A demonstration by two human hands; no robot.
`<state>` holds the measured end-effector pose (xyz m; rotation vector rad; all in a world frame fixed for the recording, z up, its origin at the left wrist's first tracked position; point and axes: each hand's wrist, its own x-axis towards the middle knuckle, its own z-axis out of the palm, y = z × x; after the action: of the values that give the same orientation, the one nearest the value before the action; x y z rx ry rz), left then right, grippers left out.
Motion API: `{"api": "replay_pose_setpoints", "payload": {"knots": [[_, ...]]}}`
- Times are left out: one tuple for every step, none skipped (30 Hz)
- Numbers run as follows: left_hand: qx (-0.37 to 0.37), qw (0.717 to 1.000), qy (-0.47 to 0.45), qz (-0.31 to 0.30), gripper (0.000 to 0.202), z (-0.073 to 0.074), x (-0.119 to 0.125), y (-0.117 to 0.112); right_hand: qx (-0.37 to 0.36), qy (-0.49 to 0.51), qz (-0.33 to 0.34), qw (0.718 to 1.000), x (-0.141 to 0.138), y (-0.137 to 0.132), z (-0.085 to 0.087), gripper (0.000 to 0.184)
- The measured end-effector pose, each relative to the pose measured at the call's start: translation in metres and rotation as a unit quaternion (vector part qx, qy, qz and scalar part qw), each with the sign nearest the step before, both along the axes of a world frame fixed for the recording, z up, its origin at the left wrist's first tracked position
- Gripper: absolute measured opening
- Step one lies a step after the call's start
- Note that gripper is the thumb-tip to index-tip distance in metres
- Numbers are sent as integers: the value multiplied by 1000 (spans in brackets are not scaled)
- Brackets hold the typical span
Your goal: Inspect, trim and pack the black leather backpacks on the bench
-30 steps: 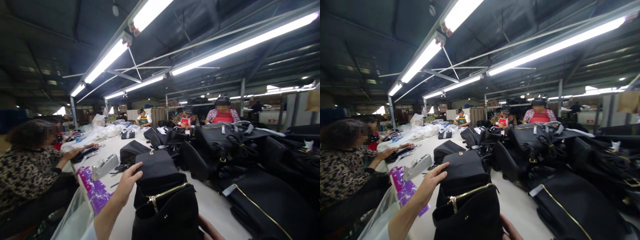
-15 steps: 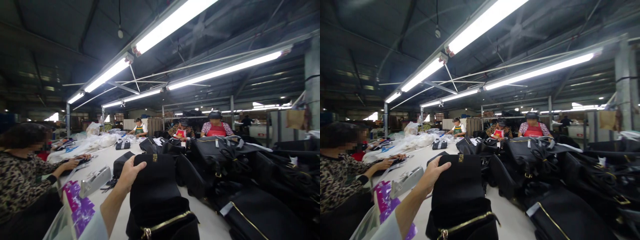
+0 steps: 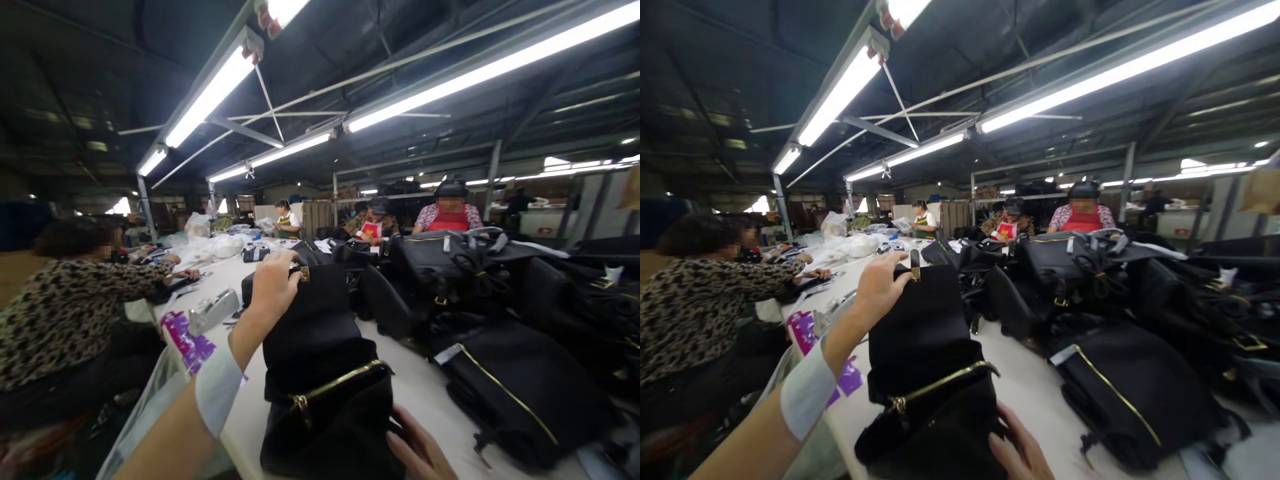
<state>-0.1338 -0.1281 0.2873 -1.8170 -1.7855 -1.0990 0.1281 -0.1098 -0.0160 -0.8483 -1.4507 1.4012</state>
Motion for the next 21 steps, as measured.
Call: {"api": "replay_pose_setpoints", "payload": {"knots": [[27,999,15,14,34,-2,-1,-7,0,-6,-10,1000,0,0,-2,71],[55,998,34,18,35,-4,-2,-16,3,-11,-17,1000,0,0,-4,71],[75,996,52,8,31,-8,-3,-27,9,-16,-20,1000,-1,0,-5,69],[76,995,66,-17,25,-13,-3,-40,16,-20,-23,999,-1,1,-4,68],[54,994,72,-56,21,-19,-3,-55,26,-27,-26,999,-1,1,-3,66],[5,992,65,-103,18,-27,-3,-71,35,-38,-23,998,0,1,-1,65],[-73,984,52,-153,15,-37,-4,-86,43,-52,-12,998,1,0,2,64],[-148,969,41,-194,17,-47,-5,-100,50,-69,2,996,2,0,5,63],[-211,950,32,-226,23,-58,-6,-112,58,-86,17,994,2,0,9,62],[-261,933,17,-248,30,-69,-9,-121,67,-101,27,992,3,0,12,60],[-294,920,-3,-257,35,-80,-11,-127,77,-113,29,990,3,-1,14,58],[-315,913,-26,-257,38,-90,-15,-131,89,-123,26,988,2,-2,16,57],[-328,910,-48,-250,42,-99,-19,-131,100,-132,16,986,0,-3,17,55],[-337,909,-60,-238,46,-109,-22,-129,113,-140,3,984,-2,-5,17,54],[-343,910,-59,-226,51,-117,-26,-125,127,-146,-8,981,-4,-6,17,53],[-345,913,-47,-212,57,-125,-28,-120,140,-152,-16,978,-6,-7,16,51],[-344,918,-28,-196,62,-133,-30,-114,151,-158,-24,975,-9,-8,14,49],[-338,924,-9,-180,65,-142,-32,-107,163,-163,-37,972,-11,-9,13,46],[-329,930,6,-166,67,-150,-33,-100,177,-168,-53,968,-13,-9,12,43],[-317,935,18,-158,69,-158,-34,-91,193,-174,-72,963,-14,-10,11,39],[-306,939,29,-156,71,-166,-36,-82,210,-181,-93,956,-16,-10,10,34]]}}
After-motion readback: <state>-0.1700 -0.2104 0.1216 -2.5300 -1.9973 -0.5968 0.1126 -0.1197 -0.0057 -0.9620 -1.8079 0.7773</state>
